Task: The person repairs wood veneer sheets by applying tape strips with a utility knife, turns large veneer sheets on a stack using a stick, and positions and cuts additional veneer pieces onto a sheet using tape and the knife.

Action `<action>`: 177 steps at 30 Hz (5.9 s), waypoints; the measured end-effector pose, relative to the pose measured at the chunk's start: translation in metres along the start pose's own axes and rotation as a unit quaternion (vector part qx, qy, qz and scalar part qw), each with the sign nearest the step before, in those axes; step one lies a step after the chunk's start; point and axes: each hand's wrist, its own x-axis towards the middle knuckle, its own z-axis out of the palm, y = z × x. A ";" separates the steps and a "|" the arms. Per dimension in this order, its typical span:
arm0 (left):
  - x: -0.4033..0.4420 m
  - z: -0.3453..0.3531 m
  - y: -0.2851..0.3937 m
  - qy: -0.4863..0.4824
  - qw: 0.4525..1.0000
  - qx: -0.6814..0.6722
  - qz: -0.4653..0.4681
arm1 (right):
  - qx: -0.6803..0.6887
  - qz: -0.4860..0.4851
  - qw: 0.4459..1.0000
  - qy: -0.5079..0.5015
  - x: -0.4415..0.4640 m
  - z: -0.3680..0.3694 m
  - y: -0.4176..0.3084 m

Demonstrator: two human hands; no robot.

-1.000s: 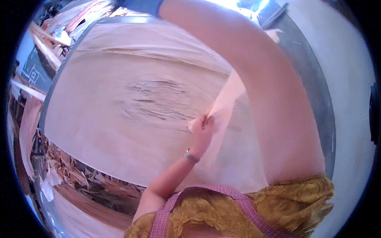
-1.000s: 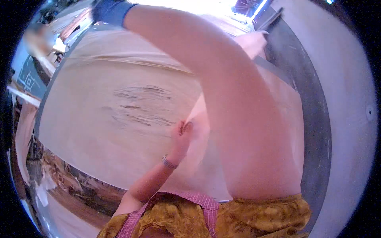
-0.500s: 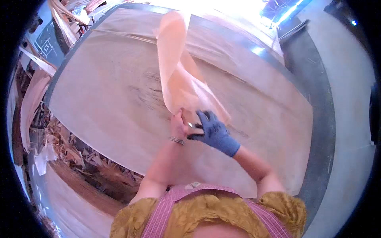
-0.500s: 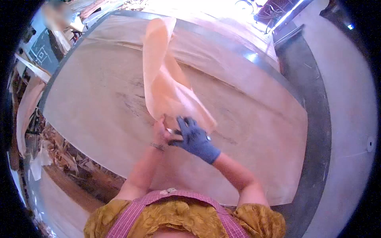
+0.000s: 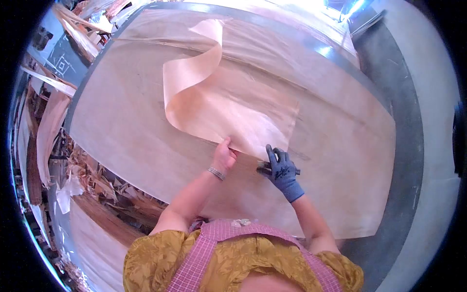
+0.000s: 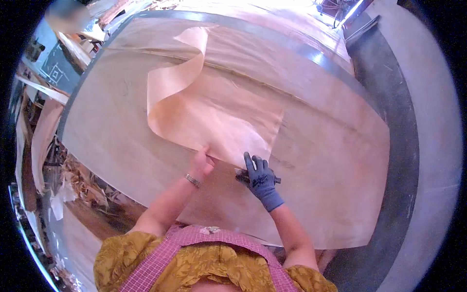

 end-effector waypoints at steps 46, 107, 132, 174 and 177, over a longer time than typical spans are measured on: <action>0.144 -0.027 0.532 0.349 0.416 0.603 0.585 | -0.112 0.120 0.976 0.144 0.053 0.010 0.059; 0.108 -0.180 0.416 0.123 0.807 0.338 0.468 | 0.057 0.333 0.941 -0.007 0.018 0.065 0.093; 0.114 -0.091 0.353 0.081 0.237 0.904 0.347 | 0.052 0.357 0.932 0.031 0.004 0.082 0.102; 0.102 -0.121 0.400 0.274 0.396 0.755 0.444 | -0.024 -0.093 0.967 -0.235 0.431 0.197 -0.351; 0.101 -0.117 0.399 0.262 0.406 0.757 0.439 | -0.031 -0.092 0.965 -0.245 0.427 0.200 -0.346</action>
